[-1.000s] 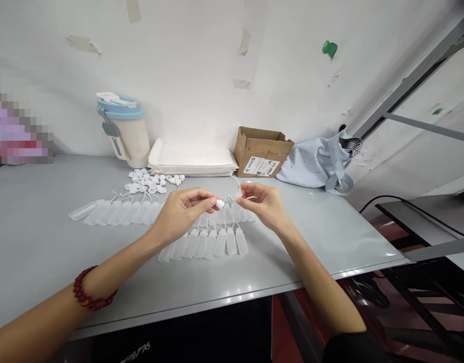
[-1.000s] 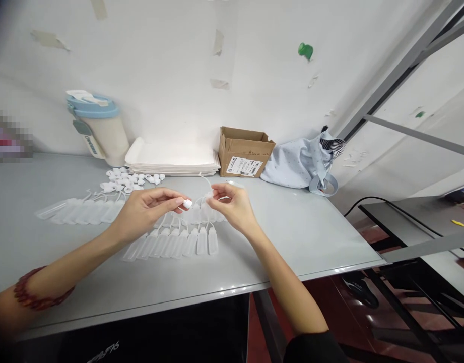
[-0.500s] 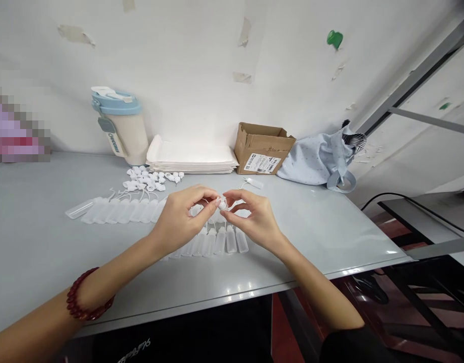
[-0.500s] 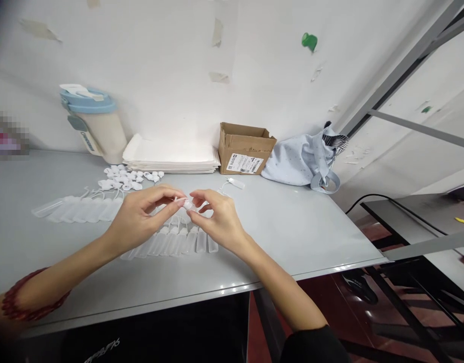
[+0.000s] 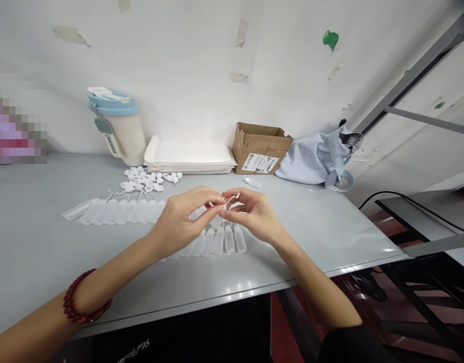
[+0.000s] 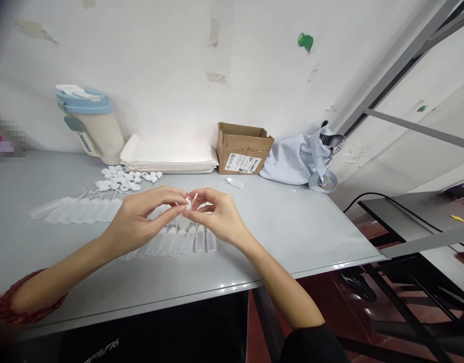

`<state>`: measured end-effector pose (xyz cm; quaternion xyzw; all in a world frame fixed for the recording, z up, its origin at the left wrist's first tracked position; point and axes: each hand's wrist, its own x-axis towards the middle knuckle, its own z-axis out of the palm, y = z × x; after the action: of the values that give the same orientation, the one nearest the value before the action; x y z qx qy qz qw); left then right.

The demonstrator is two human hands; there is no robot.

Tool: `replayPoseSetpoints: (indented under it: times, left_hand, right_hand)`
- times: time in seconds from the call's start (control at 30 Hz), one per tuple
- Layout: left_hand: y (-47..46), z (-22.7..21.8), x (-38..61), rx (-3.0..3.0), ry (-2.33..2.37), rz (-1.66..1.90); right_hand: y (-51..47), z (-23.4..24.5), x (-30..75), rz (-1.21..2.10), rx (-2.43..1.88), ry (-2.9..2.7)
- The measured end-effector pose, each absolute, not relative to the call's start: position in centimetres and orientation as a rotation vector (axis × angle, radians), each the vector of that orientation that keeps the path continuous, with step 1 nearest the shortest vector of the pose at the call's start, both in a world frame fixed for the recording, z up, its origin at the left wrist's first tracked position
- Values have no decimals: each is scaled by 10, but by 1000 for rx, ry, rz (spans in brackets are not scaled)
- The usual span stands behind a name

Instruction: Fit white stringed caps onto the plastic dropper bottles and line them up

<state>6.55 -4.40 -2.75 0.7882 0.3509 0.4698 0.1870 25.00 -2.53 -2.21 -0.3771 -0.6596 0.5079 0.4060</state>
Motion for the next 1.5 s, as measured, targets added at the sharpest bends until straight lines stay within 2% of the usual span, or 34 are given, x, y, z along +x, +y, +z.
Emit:
replayPoseSetpoints:
  times: [0.23,0.53,0.93,1.17,1.5]
  left_hand:
    - [-42,-26,55,2566,844,1015]
    - [-41,-34,54,2684,833,964]
    - [-42,-36,54,2723,889,1094]
    - [-39,-35,56,2808,872,1325]
    - [-40,-38,60,2788,916,1374]
  right_hand:
    - [-19,-20,255,1499,-905,-1445]
    - [-14,-24,256,1685,-888,-1392]
    - [-15,-26,253,1786,-797,-1438]
    - [-22,-29,245,1761,-725,-1453]
    - [-25,-31,243,1767,-739,-1402]
